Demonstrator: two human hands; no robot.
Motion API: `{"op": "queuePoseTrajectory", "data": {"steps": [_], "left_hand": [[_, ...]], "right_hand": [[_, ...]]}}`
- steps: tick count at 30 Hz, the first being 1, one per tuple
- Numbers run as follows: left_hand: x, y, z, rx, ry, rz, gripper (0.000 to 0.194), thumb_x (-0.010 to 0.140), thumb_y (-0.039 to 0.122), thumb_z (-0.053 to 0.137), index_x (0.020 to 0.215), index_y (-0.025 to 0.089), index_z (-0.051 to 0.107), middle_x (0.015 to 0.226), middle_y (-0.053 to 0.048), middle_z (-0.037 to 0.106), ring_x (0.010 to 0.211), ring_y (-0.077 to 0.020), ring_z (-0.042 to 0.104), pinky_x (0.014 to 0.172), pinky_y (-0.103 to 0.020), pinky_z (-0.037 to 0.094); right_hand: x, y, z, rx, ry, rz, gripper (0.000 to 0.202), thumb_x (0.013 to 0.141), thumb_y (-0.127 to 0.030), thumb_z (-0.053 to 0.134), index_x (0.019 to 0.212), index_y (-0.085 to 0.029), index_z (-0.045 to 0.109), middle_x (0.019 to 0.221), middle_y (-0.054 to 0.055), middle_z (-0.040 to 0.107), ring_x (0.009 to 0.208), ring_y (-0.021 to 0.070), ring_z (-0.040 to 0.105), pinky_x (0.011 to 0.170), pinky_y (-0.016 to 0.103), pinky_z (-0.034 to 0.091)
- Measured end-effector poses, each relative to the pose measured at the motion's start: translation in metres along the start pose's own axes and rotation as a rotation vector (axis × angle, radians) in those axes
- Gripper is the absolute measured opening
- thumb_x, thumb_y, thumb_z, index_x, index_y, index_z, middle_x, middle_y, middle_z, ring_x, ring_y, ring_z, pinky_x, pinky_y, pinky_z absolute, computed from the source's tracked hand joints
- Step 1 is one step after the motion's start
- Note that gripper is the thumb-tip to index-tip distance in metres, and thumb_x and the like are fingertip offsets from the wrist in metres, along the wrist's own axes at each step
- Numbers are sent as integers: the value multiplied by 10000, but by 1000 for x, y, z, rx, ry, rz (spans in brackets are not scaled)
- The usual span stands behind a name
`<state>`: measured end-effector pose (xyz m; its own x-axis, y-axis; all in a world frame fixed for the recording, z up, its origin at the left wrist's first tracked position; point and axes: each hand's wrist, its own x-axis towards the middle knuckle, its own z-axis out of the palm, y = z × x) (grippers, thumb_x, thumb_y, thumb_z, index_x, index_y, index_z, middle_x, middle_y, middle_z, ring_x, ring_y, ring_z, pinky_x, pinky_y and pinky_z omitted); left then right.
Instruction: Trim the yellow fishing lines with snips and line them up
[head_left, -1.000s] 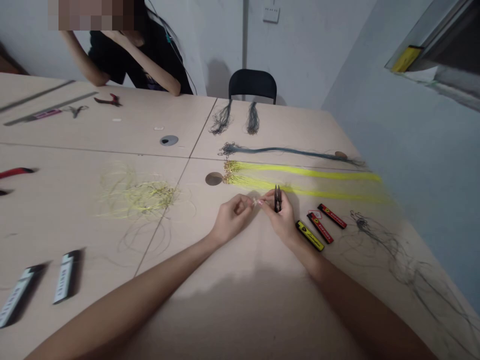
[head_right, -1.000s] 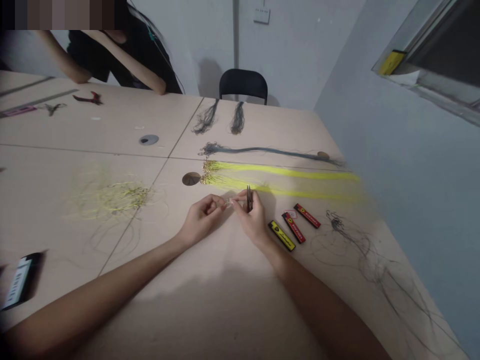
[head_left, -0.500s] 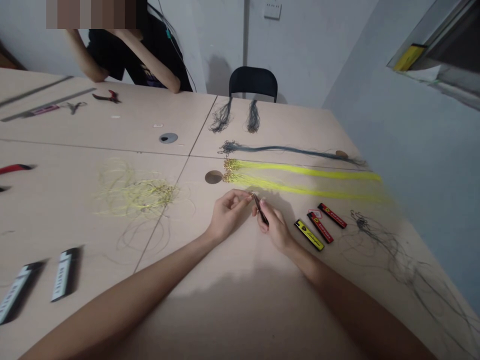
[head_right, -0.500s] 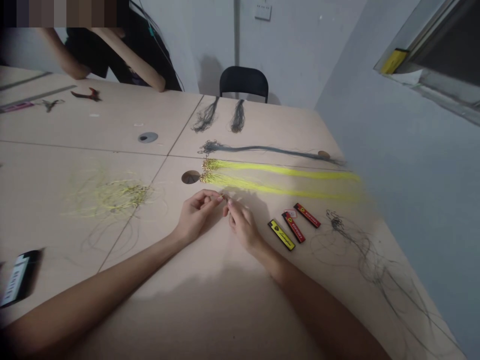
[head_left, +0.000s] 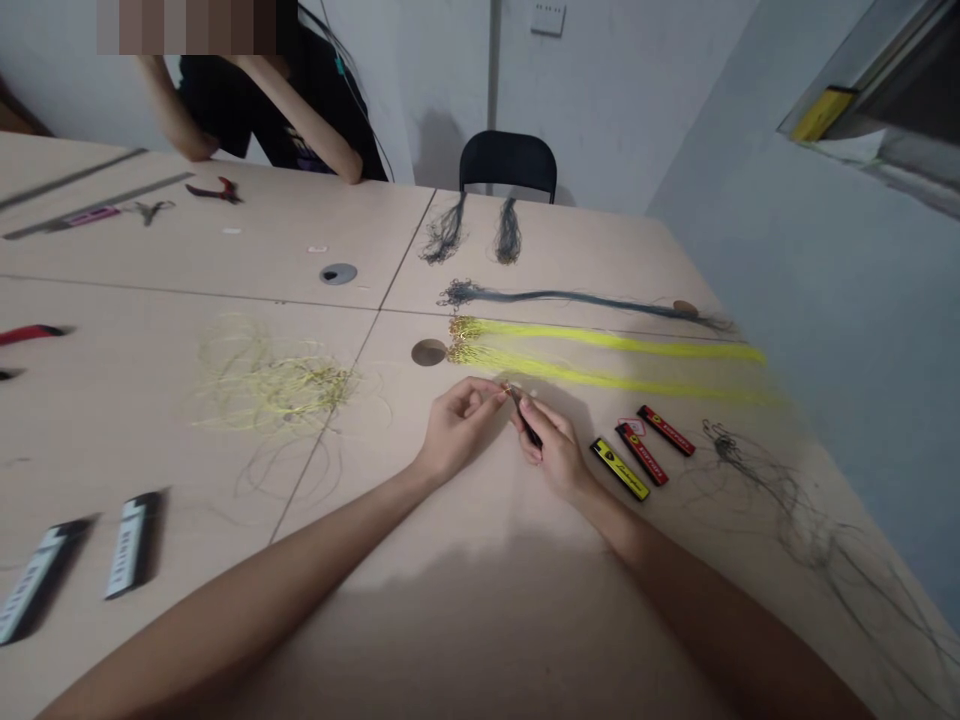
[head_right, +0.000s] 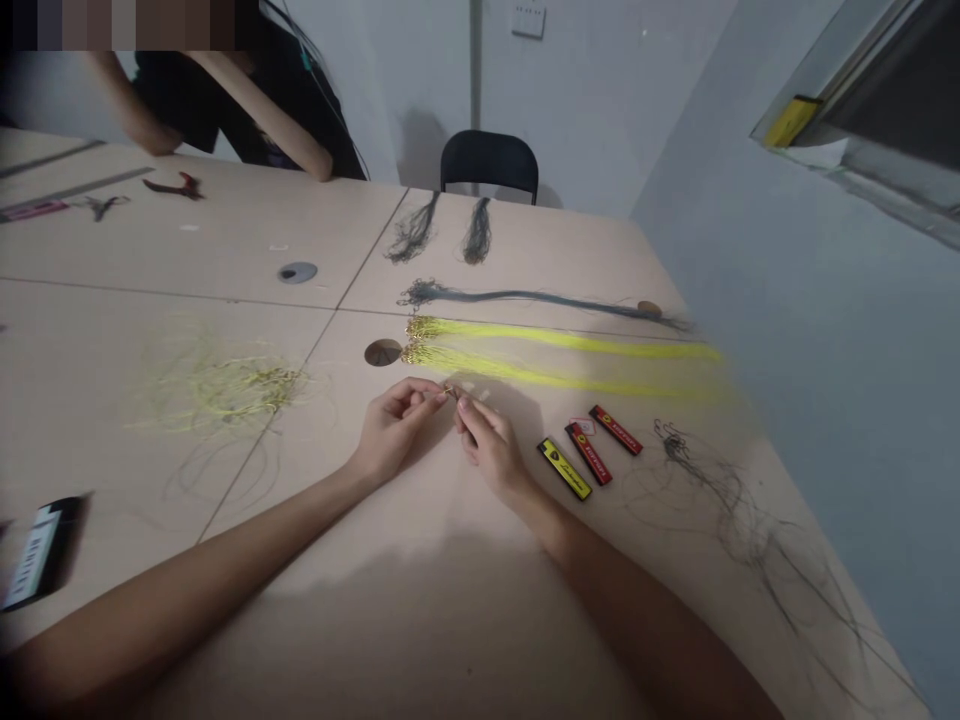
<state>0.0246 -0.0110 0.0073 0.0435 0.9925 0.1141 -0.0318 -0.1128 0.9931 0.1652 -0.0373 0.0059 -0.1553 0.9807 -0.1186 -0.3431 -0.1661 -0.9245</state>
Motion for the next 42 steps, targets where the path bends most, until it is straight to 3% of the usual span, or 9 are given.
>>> {"op": "queuePoseTrajectory", "data": {"steps": [4,9,14,25,34,42], "left_hand": [[0,0,0,21,-9,13,260,770,423,727,765,169,673,516,87,265,486,-77,244,513,-243,197],[-1,2,0,12,-26,29,235,763,403,735,754,175,681,503,87,270,481,-79,256,518,-246,223],[-1,2,1,2,-26,15,222,765,394,742,749,180,685,509,81,282,481,-82,254,509,-252,220],[0,-1,0,27,-27,19,233,778,399,736,762,171,692,519,79,294,497,-85,277,533,-250,259],[-1,-2,0,22,-38,38,212,786,384,728,761,179,683,526,81,284,496,-83,262,540,-255,259],[-1,2,1,17,-30,32,217,768,392,747,757,183,690,513,78,288,489,-87,269,516,-254,244]], "right_hand": [[0,-1,0,27,20,11,538,754,-604,691,1108,-203,630,697,-69,432,395,18,220,373,227,111],[1,0,0,-12,35,7,493,712,-653,704,775,-184,566,657,-65,408,392,13,222,366,228,100],[1,1,-1,-46,46,14,522,733,-673,673,663,-199,466,572,-78,319,394,27,194,370,228,91],[0,-3,1,-52,70,1,513,729,-658,683,664,-194,472,599,-71,351,400,21,191,373,227,89],[0,-5,1,-25,94,-23,387,766,-558,674,863,-191,595,660,-67,414,400,21,217,373,230,85],[0,-3,-1,-44,19,22,474,766,-640,645,688,-197,494,564,-78,356,387,30,206,366,222,126]]}}
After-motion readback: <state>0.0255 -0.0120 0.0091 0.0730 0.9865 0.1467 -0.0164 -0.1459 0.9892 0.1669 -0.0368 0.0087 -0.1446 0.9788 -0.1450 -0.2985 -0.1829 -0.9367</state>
